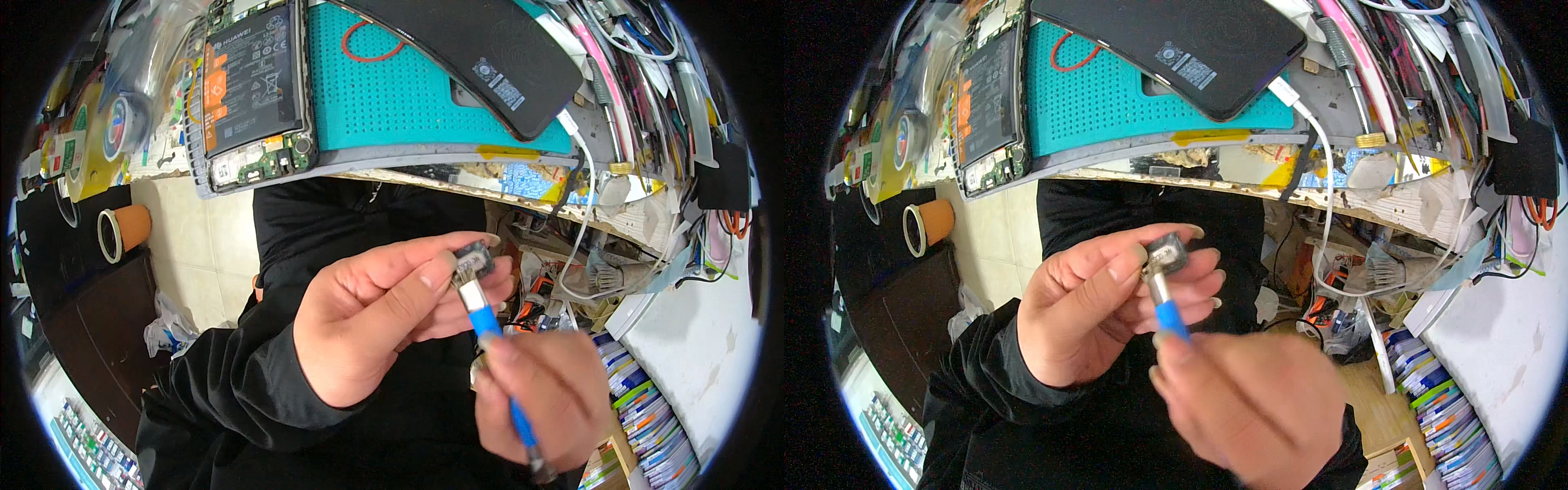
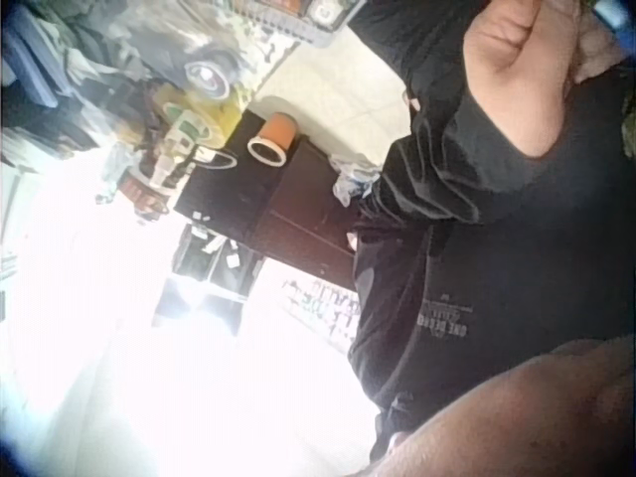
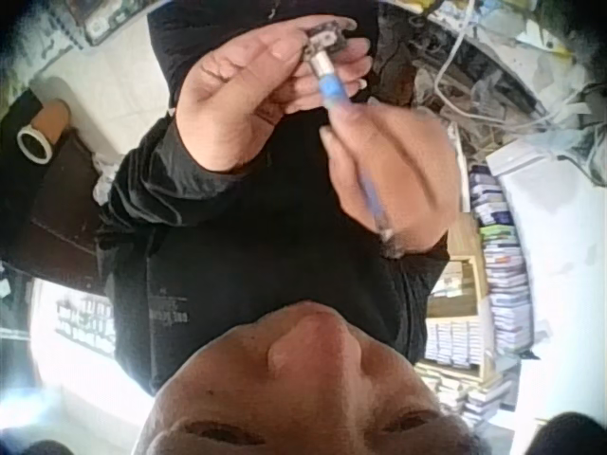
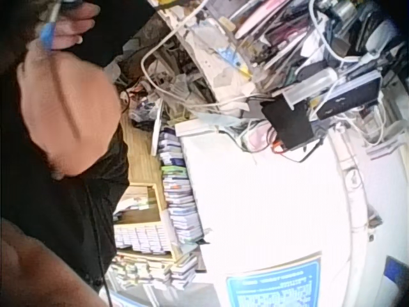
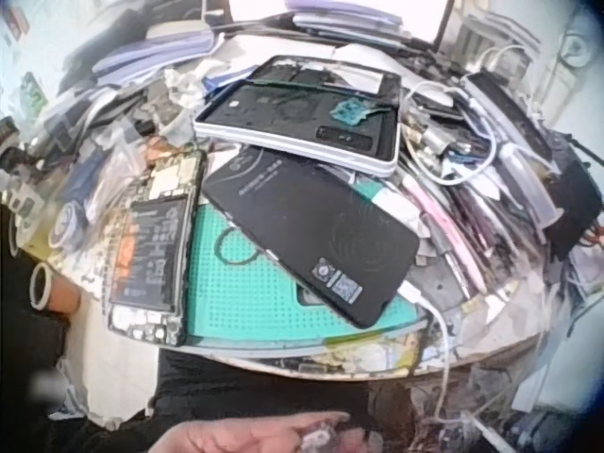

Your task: The person cleans a small electronic component with a brush, then uses a cotton swab to clean the motherboard of a disassembled Huawei smartphone. They apply a liquid from a bottle to the swab and continue cleaning the board, then connect a cable to the device.

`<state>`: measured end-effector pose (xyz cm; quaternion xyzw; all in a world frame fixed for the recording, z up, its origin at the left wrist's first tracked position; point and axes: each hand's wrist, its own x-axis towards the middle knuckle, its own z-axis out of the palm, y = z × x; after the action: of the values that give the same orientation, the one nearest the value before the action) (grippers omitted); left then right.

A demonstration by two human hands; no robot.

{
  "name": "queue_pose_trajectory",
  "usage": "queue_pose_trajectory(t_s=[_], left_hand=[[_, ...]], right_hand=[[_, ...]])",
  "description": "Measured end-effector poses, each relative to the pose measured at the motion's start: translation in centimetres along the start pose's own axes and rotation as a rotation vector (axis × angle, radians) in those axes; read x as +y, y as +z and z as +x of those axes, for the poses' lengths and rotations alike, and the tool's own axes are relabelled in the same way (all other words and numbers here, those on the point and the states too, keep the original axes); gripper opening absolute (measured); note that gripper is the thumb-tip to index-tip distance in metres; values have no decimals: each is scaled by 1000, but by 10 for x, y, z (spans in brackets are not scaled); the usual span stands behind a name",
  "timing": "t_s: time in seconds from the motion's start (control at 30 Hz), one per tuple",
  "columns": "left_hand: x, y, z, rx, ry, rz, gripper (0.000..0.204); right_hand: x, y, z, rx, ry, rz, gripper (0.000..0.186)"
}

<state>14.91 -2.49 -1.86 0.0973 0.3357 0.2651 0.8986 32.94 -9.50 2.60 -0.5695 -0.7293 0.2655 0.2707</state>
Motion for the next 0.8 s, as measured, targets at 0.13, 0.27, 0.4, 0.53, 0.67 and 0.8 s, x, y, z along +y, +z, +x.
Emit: queue_pose_trajectory(t_s=[0.13, 0.27, 0.4, 0.53, 0.67, 0.8], left_hand=[[-1, 6, -7, 70, 117, 201, 42], [0, 4, -9, 46, 135, 294, 41], [-2, -2, -8, -11, 138, 146, 37], [-2, -3, -9, -27, 103, 102, 37], [1, 0, -11, -2, 122, 121, 38], [0, 0, -11, 52, 151, 256, 41]], right_hand=[[6, 2, -3, 340, 61, -51, 29], [3, 2, -4, 132, -62, -161, 27], [-3, 0, -2, 168, 42, -52, 27], [-2, 1, 0, 286, -7, -256, 31], [0, 3, -1, 152, -24, -9, 28], [-3, 3, -1, 213, 0, 11, 26]])
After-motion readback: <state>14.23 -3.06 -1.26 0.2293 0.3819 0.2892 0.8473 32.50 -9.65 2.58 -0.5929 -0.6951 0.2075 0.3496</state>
